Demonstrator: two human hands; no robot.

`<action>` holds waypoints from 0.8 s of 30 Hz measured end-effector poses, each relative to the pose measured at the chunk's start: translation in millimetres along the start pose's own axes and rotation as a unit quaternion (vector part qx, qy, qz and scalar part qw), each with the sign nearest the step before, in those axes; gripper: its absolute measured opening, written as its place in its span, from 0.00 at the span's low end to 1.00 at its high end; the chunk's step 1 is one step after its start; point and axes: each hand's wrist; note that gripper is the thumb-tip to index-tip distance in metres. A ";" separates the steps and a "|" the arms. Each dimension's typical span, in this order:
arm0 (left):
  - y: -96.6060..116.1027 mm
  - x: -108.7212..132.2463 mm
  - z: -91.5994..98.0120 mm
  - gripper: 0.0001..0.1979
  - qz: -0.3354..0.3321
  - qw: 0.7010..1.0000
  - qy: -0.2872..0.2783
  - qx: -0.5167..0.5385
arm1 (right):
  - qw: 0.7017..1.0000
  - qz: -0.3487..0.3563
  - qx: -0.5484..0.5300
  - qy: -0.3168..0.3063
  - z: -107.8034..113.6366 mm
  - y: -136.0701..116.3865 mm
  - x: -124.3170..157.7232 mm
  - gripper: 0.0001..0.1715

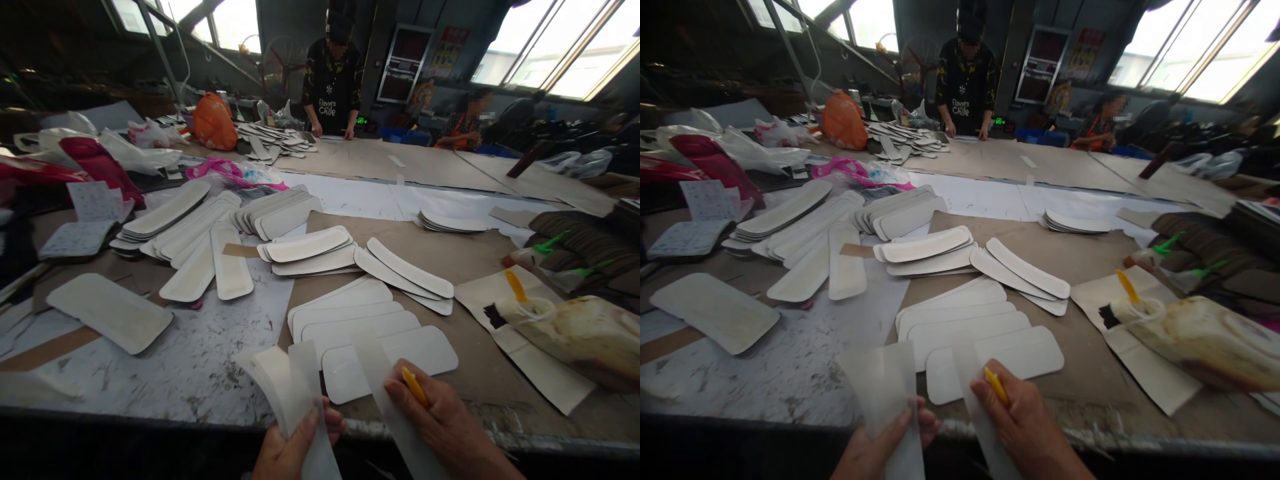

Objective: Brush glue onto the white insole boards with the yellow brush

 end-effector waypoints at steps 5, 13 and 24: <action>-6.5 -14.9 3.1 0.28 0.007 0.998 0.039 -0.042 | 0.992 0.031 0.095 -0.074 40.2 -1.3 -7.6 0.18; 4.9 -33.9 -2.7 0.26 0.030 0.995 0.029 -0.090 | 0.937 0.103 0.123 -0.310 39.3 -34.0 -40.3 0.10; 22.7 -34.7 -26.6 0.13 0.117 0.987 0.053 -0.092 | 0.843 0.102 0.488 -0.201 17.6 -27.5 -60.6 0.12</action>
Point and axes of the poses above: each hand's wrist, its own x-axis away from the middle knuckle, its own z-axis out of the back of the hand, y = z × x, and after that the axes turned 6 degrees about x, right-handed
